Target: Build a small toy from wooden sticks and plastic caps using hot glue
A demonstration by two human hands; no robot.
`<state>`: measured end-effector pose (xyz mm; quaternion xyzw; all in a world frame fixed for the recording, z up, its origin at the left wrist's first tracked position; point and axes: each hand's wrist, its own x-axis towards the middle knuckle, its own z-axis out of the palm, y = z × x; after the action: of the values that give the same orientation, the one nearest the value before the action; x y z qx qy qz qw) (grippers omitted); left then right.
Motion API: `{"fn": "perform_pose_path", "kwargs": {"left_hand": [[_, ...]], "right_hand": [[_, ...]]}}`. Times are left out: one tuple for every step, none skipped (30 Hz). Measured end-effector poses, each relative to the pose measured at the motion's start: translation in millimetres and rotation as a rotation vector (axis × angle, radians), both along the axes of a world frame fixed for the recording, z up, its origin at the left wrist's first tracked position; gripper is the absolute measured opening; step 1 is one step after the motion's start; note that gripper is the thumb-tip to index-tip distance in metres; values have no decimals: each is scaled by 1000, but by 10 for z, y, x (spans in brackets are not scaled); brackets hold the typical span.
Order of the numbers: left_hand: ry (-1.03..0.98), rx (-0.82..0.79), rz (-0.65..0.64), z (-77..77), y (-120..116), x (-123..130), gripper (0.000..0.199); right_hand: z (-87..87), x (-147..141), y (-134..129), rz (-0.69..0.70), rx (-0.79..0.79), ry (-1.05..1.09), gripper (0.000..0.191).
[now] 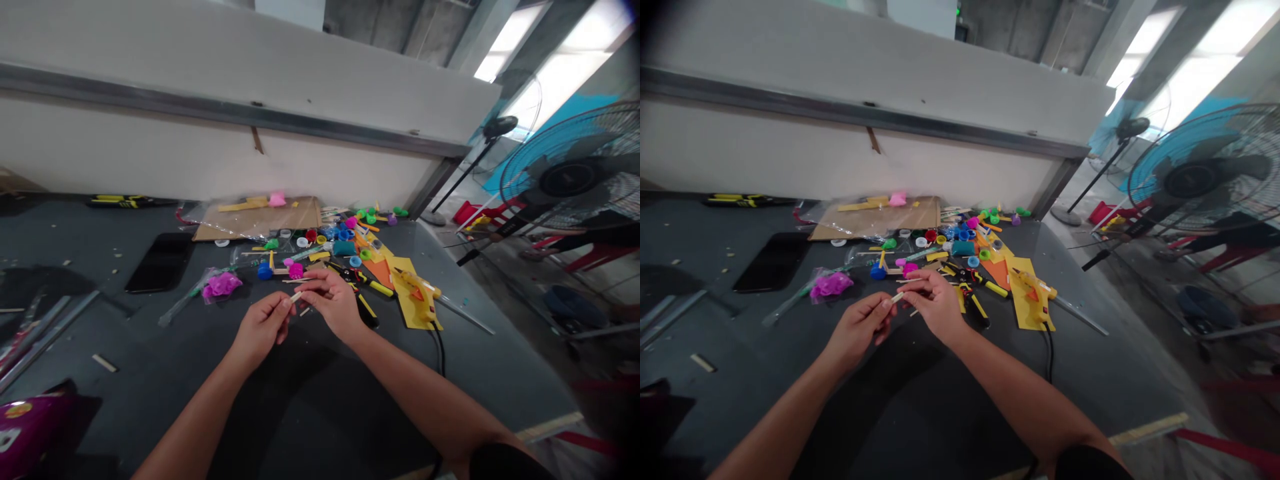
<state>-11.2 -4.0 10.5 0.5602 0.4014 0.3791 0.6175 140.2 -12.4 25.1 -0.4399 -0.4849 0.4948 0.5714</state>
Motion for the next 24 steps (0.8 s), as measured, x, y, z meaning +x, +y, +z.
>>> {"fn": "perform_pose_path", "kwargs": {"left_hand": [[-20,-18,-3,3,-4,2,28],[-43,-40,-7,8,-10,5,28],[-67,-63,-12,14,-16,9,28],[-88,-85,-17,21,-23,13,28],[-106,-103,-21,29,-31,17,29],[-120,-116,-24,36,-37,20,29],[-127,-123,-26,43,-43,23,29],[-128,-123,-27,49,-46,23,28],[-122,-115,-26,52,-48,22,28],[-106,-96,-24,54,-47,17,29],[-79,-65,-19,52,-43,10,29],[-41,-21,-8,48,-38,0,29],[10,37,11,41,-33,-12,29],[76,110,35,34,-27,-24,28],[154,198,63,27,-22,-36,26],[238,300,94,20,-19,-46,25],[320,407,126,14,-16,-55,24],[395,511,152,8,-16,-60,23],[454,604,171,4,-16,-64,22],[495,680,189,1,-17,-66,21],[518,734,205,0,-19,-66,20],[530,770,217,0,-21,-65,19],[531,792,230,1,-23,-63,19],[526,800,243,5,-26,-60,20]], "right_hand": [[-3,0,-2,-7,13,-14,30],[-10,1,-4,-11,33,-29,31],[-20,4,-6,-11,56,-46,32],[-32,8,-8,-10,82,-67,33],[-44,13,-11,-10,106,-88,33],[-56,18,-13,-9,126,-108,34],[-66,24,-17,-8,140,-126,34],[-74,29,-20,-10,148,-138,35],[-80,34,-23,-12,152,-144,35],[-83,38,-26,-15,152,-145,36],[-84,42,-27,-17,150,-143,37],[-84,45,-28,-19,146,-139,37],[-82,48,-27,-21,141,-138,37],[-81,50,-26,-24,138,-137,37],[-80,53,-23,-29,135,-139,36],[-79,55,-20,-36,135,-144,36],[-81,56,-17,-42,136,-149,36],[-83,56,-14,-47,137,-154,36],[-86,55,-12,-48,136,-156,36],[-89,52,-11,-46,133,-154,35],[-93,48,-11,-42,128,-153,35],[-96,44,-12,-40,123,-151,35],[-98,39,-14,-40,118,-149,35],[-98,34,-15,-41,114,-149,35]]}}
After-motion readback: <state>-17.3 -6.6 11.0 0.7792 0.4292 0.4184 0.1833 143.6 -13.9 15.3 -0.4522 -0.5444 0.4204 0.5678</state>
